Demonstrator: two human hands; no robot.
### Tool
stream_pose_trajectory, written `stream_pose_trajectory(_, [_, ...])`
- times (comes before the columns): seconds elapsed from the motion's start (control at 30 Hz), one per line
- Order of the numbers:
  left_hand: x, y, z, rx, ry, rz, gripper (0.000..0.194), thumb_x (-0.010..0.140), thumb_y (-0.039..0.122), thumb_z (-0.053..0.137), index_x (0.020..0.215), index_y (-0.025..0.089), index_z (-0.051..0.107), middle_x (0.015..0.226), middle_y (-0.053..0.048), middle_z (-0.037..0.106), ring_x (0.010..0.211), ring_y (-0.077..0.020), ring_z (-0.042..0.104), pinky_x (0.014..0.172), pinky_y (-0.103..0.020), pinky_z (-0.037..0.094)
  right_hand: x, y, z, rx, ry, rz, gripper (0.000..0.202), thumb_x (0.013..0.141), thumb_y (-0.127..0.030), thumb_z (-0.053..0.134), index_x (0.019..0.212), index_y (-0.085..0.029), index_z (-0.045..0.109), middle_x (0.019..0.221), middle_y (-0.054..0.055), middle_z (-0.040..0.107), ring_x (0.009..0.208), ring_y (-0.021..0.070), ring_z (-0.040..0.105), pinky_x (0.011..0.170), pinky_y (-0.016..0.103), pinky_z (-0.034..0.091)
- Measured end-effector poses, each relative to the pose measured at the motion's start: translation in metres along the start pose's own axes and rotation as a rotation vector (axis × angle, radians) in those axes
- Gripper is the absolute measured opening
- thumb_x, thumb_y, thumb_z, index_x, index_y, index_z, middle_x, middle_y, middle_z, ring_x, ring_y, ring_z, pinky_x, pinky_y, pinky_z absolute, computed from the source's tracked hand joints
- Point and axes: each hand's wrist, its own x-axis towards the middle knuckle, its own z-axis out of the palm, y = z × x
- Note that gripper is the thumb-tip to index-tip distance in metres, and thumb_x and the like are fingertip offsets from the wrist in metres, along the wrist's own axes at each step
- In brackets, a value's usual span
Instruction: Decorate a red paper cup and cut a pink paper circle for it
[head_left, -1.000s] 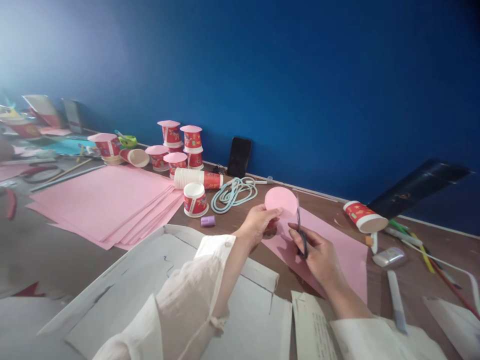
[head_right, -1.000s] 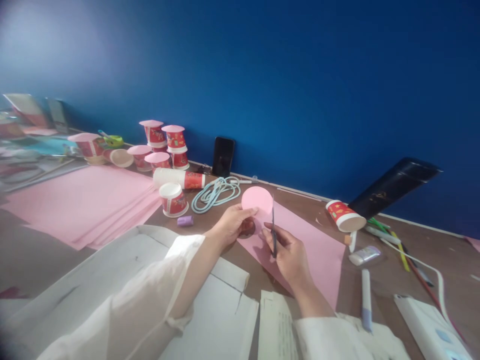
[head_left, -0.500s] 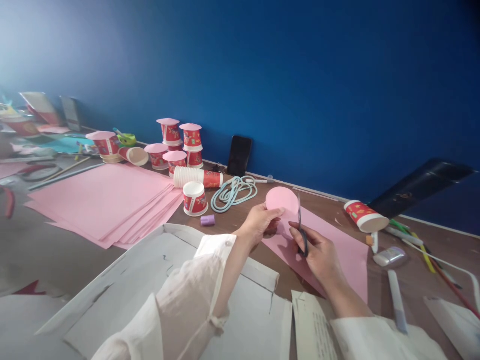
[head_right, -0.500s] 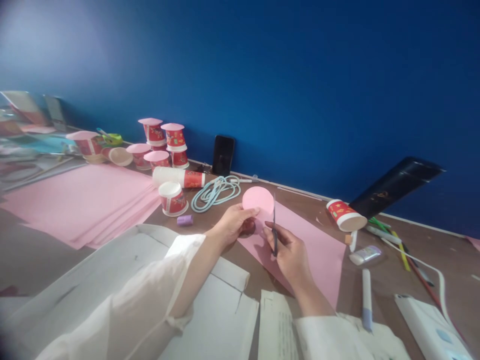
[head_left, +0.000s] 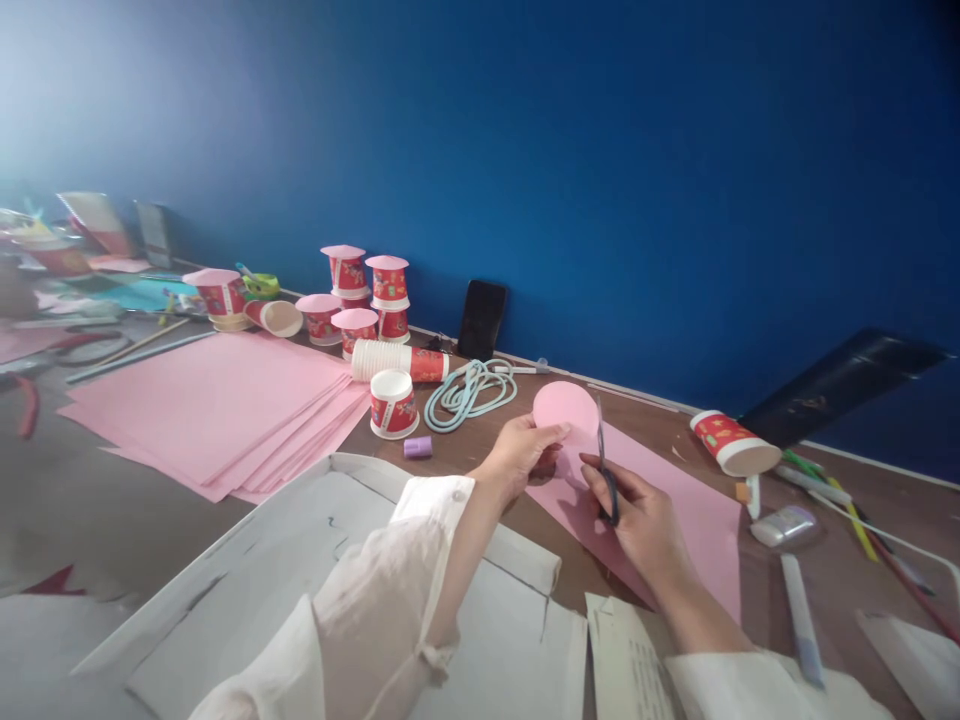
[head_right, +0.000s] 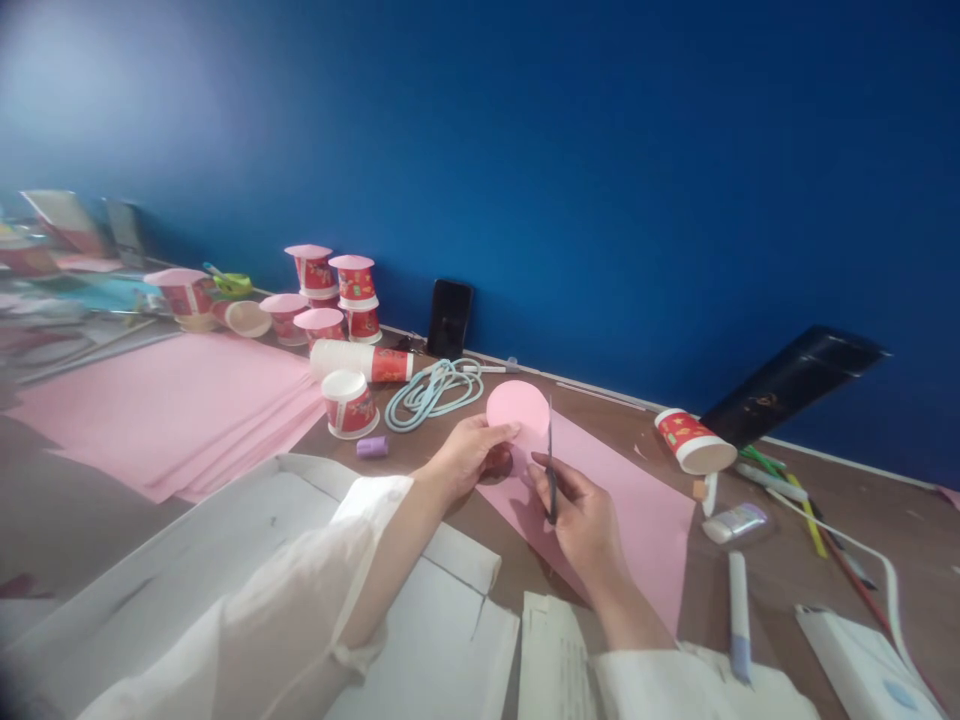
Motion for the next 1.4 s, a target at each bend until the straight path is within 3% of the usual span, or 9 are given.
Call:
stream_pose_trajectory(0.27, [0.008, -0.005, -0.001, -0.018, 0.026, 0.049, 0.035, 0.06, 0.035, 0.085, 0.074, 0.014, 0.06, 0.065, 0.0, 0.058, 0.053, -0.0056, 0.049, 0.055, -0.019, 0.04, 0.0, -0.001, 0.001, 0.02, -0.026, 0.02, 0.059, 0.075, -0.061, 0.069, 0.111, -0.015, 0.073, 0.059, -0.002, 0.06, 0.05, 0.0124, 0.05, 0.053, 0.026, 0.044])
stream_pose_trajectory(0.5, [0.003, -0.002, -0.001, -0.013, 0.025, 0.047, 0.031, 0.063, 0.032, 0.083, 0.074, 0.014, 0.06, 0.065, 0.0, 0.056, 0.054, -0.0053, 0.049, 0.056, -0.018, 0.041, 0.001, 0.003, 0.001, 0.035, -0.032, 0.013, 0.055, 0.077, -0.059, 0.069, 0.112, -0.017, 0.072, 0.058, -0.003, 0.059, 0.05, 0.0118, 0.049, 0.055, 0.026, 0.045])
stream_pose_trajectory(1.07, [-0.002, -0.001, -0.002, 0.063, 0.011, 0.102, 0.035, 0.061, 0.037, 0.083, 0.074, 0.017, 0.057, 0.06, 0.003, 0.051, 0.049, -0.0068, 0.043, 0.048, -0.022, 0.033, 0.002, 0.001, -0.002, 0.066, -0.007, 0.042, 0.056, 0.074, -0.058, 0.072, 0.11, -0.015, 0.074, 0.058, -0.002, 0.061, 0.049, 0.0119, 0.05, 0.054, 0.026, 0.046])
stream_pose_trajectory(1.23, [0.003, -0.001, -0.003, -0.042, 0.033, 0.153, 0.025, 0.064, 0.024, 0.08, 0.082, 0.015, 0.066, 0.072, -0.001, 0.06, 0.059, -0.0068, 0.051, 0.056, -0.019, 0.041, 0.001, 0.001, -0.001, 0.07, -0.011, 0.053, 0.059, 0.073, -0.059, 0.072, 0.111, -0.014, 0.074, 0.06, -0.001, 0.062, 0.049, 0.0112, 0.049, 0.052, 0.026, 0.044])
stream_pose_trajectory(1.4, [0.011, -0.001, -0.007, -0.263, 0.041, 0.097, 0.022, 0.065, 0.018, 0.079, 0.082, 0.014, 0.065, 0.073, -0.002, 0.061, 0.063, -0.0074, 0.055, 0.06, -0.019, 0.045, 0.001, 0.0, 0.0, 0.062, -0.017, 0.068, 0.059, 0.074, -0.058, 0.071, 0.113, -0.014, 0.073, 0.06, -0.001, 0.062, 0.049, 0.0115, 0.048, 0.054, 0.027, 0.045])
